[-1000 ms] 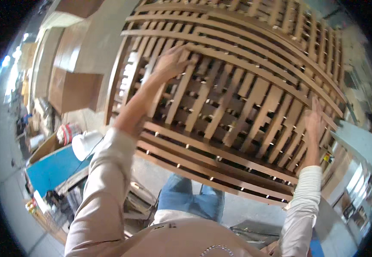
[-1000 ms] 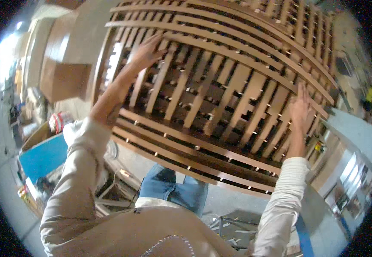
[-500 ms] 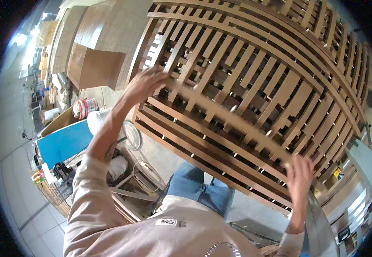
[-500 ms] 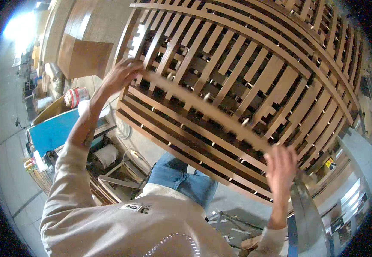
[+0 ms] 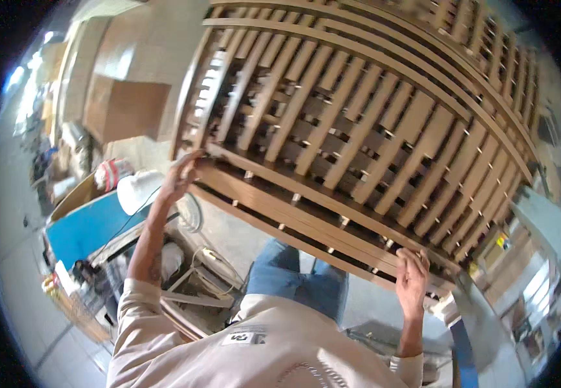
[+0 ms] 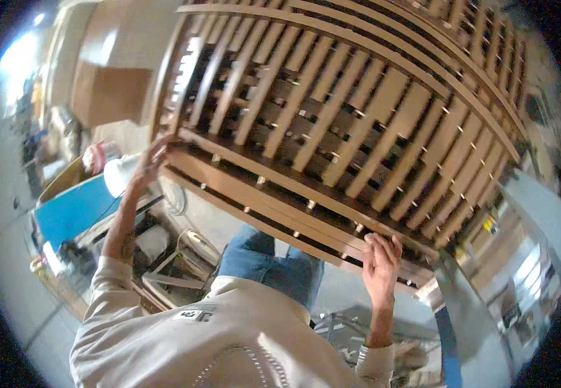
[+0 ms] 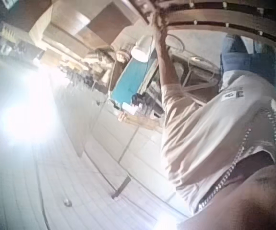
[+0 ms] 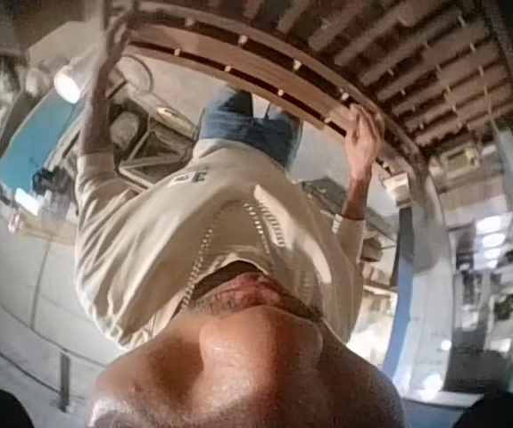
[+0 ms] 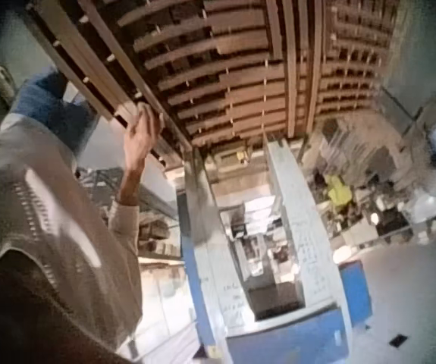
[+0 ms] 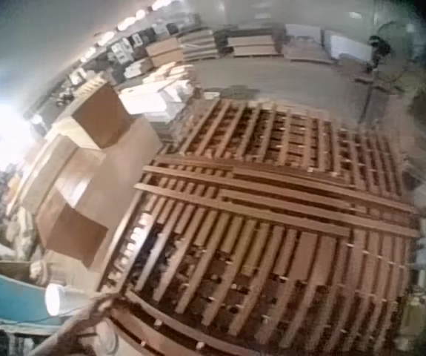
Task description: The person is assembling a large wooden lattice or panel structure, joining wood slats together.
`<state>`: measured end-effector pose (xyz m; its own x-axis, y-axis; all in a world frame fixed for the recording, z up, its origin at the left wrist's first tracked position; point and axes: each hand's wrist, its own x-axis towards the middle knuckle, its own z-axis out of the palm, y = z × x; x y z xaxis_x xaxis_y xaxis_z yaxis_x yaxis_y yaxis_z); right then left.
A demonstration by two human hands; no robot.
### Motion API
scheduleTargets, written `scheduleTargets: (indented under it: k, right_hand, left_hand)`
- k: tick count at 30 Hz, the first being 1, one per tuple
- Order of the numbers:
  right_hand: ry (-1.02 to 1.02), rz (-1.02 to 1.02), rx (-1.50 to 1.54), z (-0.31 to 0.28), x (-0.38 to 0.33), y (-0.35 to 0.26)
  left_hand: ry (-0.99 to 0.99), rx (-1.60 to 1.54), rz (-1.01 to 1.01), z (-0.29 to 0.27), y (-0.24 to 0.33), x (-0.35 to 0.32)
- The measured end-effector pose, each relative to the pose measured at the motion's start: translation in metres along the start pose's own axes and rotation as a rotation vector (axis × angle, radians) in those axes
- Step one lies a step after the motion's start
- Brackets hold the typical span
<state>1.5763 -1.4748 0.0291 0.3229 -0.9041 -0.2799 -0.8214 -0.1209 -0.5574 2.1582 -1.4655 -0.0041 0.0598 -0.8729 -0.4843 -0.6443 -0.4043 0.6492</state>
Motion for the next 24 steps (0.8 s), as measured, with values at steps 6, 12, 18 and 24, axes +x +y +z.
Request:
scheduleTargets:
  k: [6, 12, 18, 24]
  right_hand:
    - [0.563, 0.680, -0.033, -0.027, -0.060, 0.104]
    - [0.519, 1.215, 0.653, -0.027, -0.102, 0.154]
    - [0.654, 1.117, 0.524, -0.006, -0.112, 0.154]
    - [0.674, 1.064, 0.445, -0.005, -0.104, 0.144]
  left_hand:
    - [0.026, -0.434, -0.443, -0.016, -0.056, -0.016]
    - [0.006, -0.400, -0.542, 0.002, -0.081, 0.015]
    - [0.210, -0.676, -0.708, 0.019, -0.047, 0.015]
    - [0.067, -0.701, -0.423, 0.005, -0.096, 0.005]
